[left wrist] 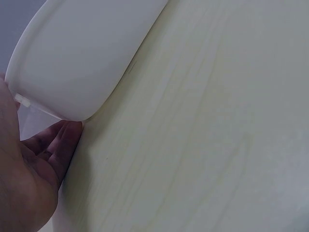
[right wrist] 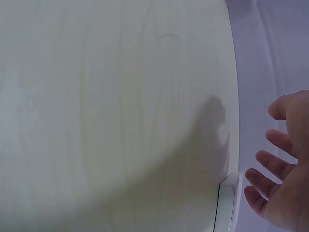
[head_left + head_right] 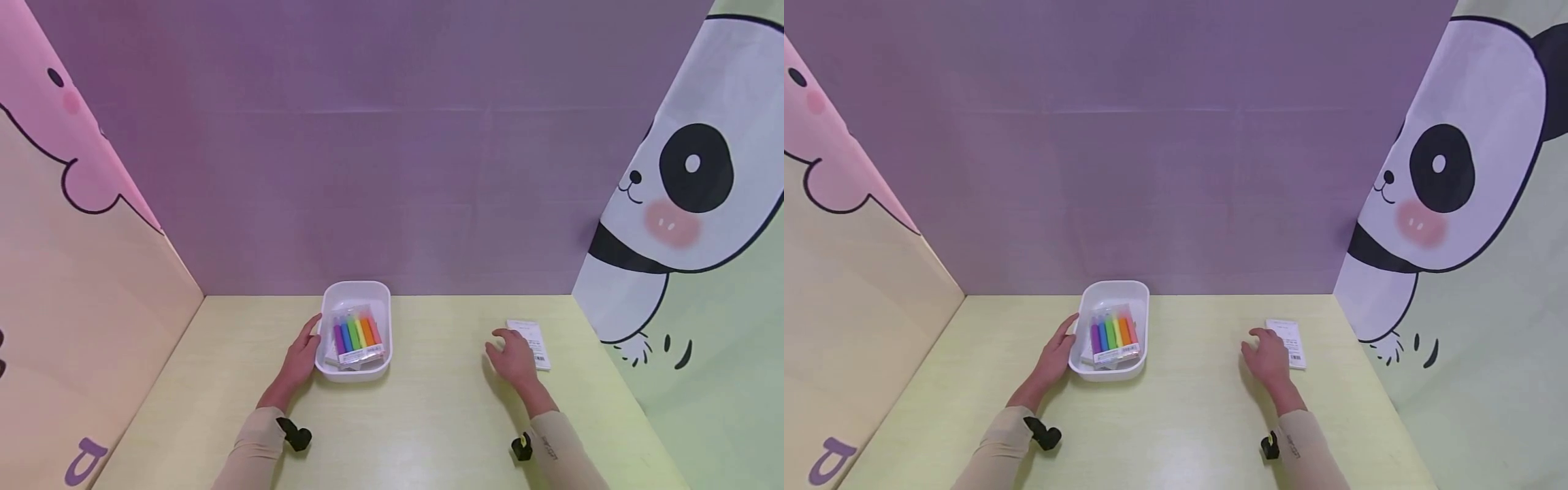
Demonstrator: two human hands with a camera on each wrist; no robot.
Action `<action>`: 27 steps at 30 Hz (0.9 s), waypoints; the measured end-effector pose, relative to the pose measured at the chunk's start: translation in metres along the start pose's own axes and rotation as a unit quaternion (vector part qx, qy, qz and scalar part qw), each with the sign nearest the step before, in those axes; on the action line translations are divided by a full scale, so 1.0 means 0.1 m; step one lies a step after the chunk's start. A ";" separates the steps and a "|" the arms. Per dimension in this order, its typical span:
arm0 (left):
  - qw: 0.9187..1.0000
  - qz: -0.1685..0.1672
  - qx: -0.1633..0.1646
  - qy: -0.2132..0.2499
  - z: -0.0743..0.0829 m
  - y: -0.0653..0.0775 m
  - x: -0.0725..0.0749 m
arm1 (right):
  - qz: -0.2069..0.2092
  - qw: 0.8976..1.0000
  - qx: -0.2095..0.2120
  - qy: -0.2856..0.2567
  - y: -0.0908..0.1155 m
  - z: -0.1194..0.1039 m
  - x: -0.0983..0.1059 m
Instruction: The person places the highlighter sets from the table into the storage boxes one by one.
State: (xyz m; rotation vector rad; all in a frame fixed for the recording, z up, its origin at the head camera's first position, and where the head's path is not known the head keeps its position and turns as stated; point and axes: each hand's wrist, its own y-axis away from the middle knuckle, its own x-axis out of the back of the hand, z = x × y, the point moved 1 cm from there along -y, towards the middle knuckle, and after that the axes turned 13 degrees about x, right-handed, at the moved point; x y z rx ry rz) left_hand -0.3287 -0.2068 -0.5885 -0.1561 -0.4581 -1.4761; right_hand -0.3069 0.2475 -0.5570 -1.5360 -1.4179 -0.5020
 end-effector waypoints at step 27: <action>1.000 -0.009 0.006 0.007 -0.06 -0.07 -0.04 | 0.023 0.995 -0.062 0.079 0.10 0.20 0.19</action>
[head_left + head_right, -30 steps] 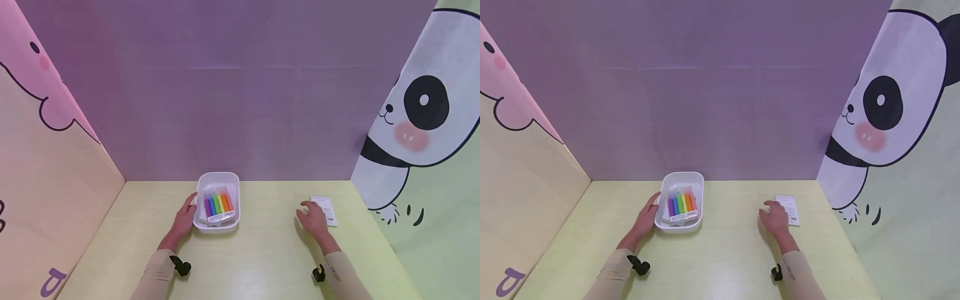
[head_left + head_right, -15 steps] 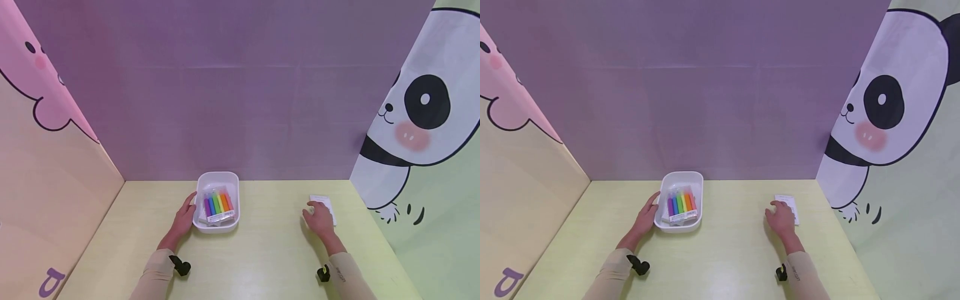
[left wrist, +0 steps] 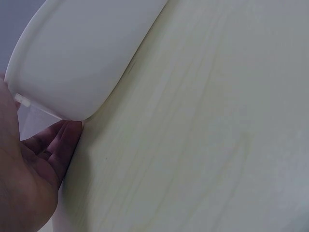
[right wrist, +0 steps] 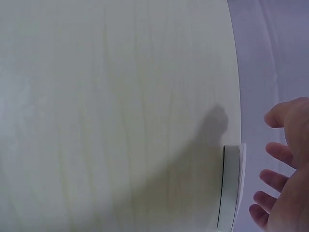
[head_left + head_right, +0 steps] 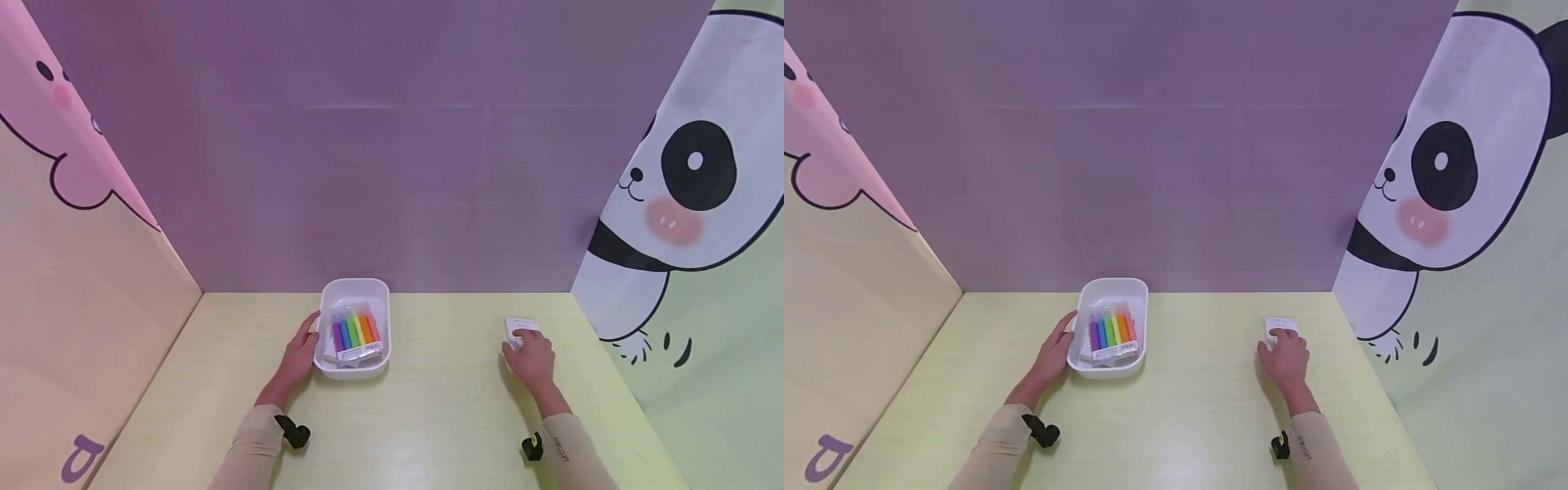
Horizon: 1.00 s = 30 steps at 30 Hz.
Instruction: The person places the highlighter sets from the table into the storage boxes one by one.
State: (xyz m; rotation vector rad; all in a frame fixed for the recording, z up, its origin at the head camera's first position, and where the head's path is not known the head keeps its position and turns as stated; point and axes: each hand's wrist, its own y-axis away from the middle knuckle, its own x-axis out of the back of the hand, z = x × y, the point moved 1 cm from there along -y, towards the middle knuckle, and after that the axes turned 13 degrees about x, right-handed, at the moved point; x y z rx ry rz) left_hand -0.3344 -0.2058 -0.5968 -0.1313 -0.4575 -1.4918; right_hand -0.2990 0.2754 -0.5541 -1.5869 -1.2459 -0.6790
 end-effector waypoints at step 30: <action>1.000 -0.015 0.023 0.009 0.00 0.00 0.00 | -0.079 0.992 -0.097 0.001 0.03 0.06 0.06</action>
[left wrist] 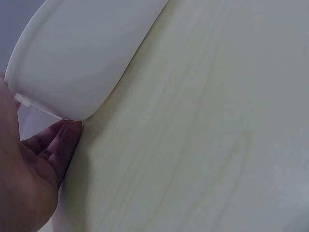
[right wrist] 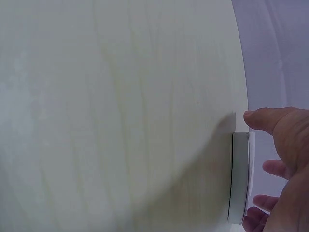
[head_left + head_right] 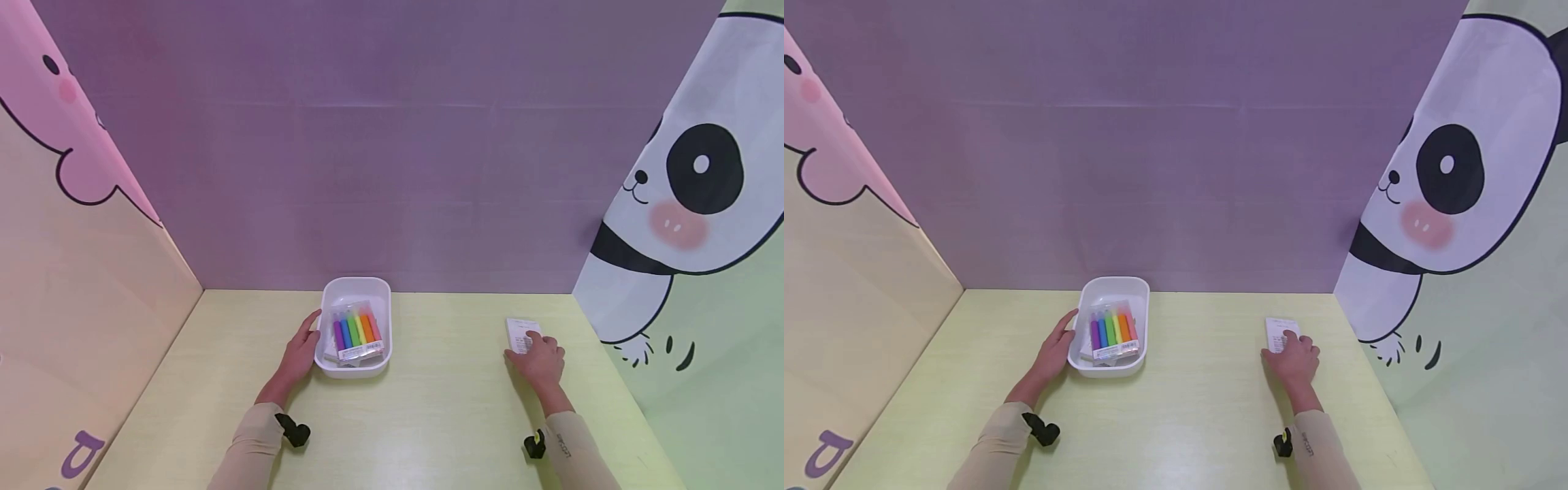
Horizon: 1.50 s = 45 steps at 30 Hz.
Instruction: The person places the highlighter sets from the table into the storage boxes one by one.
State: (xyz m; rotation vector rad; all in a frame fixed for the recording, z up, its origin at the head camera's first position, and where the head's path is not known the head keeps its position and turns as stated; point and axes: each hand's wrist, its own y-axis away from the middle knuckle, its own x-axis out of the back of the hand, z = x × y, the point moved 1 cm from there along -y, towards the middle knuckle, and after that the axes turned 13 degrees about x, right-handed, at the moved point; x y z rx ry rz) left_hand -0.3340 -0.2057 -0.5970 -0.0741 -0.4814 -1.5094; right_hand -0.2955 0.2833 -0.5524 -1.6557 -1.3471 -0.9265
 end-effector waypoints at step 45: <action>1.000 0.017 -0.005 -0.004 -0.01 0.03 0.01 | 0.031 0.998 -0.020 -0.060 0.00 0.20 -0.13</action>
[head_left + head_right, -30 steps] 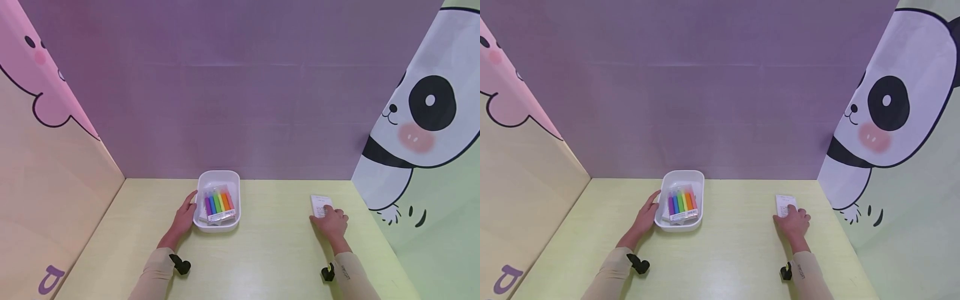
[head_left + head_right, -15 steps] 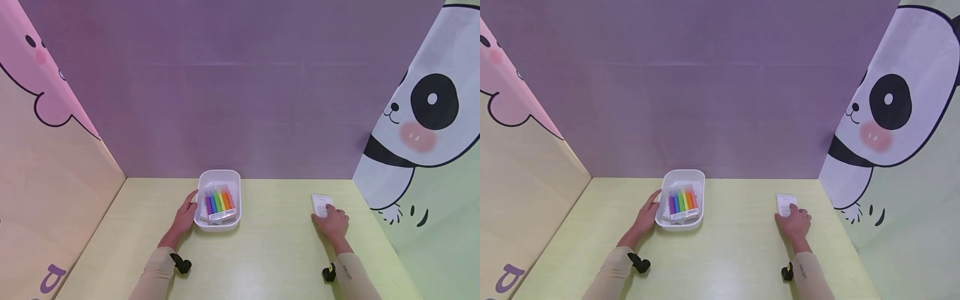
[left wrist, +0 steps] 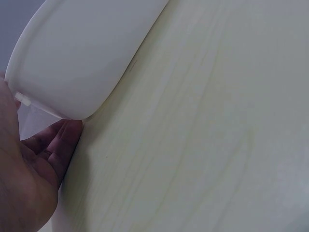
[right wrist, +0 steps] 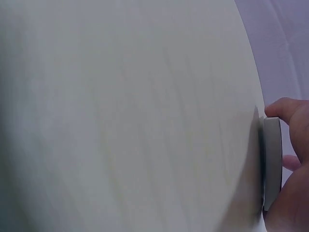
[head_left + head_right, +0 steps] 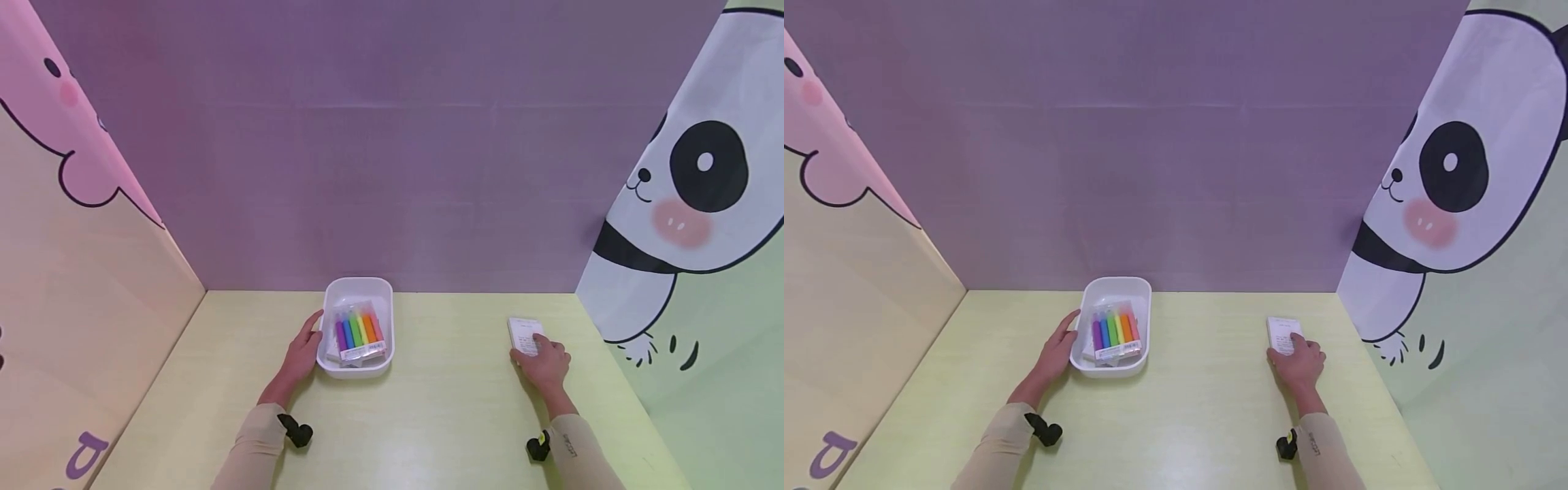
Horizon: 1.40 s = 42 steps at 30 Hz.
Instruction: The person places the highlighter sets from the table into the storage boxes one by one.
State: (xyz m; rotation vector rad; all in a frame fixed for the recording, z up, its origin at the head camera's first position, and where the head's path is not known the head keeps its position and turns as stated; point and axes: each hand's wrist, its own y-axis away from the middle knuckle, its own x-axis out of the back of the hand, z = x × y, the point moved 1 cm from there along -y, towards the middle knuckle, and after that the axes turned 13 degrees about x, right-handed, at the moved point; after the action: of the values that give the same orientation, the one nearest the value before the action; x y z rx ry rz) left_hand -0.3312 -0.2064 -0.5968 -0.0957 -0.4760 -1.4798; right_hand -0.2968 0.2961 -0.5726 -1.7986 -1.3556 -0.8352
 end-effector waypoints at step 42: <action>1.000 -0.004 -0.005 0.002 0.01 0.00 0.00 | 0.062 0.994 0.063 -0.060 0.01 -0.36 0.02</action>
State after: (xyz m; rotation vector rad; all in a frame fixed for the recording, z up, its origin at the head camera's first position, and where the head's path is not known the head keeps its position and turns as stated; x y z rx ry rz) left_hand -0.3320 -0.2064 -0.5955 -0.0989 -0.4676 -1.4899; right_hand -0.2976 0.2665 -0.5521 -1.8370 -1.3248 -0.5704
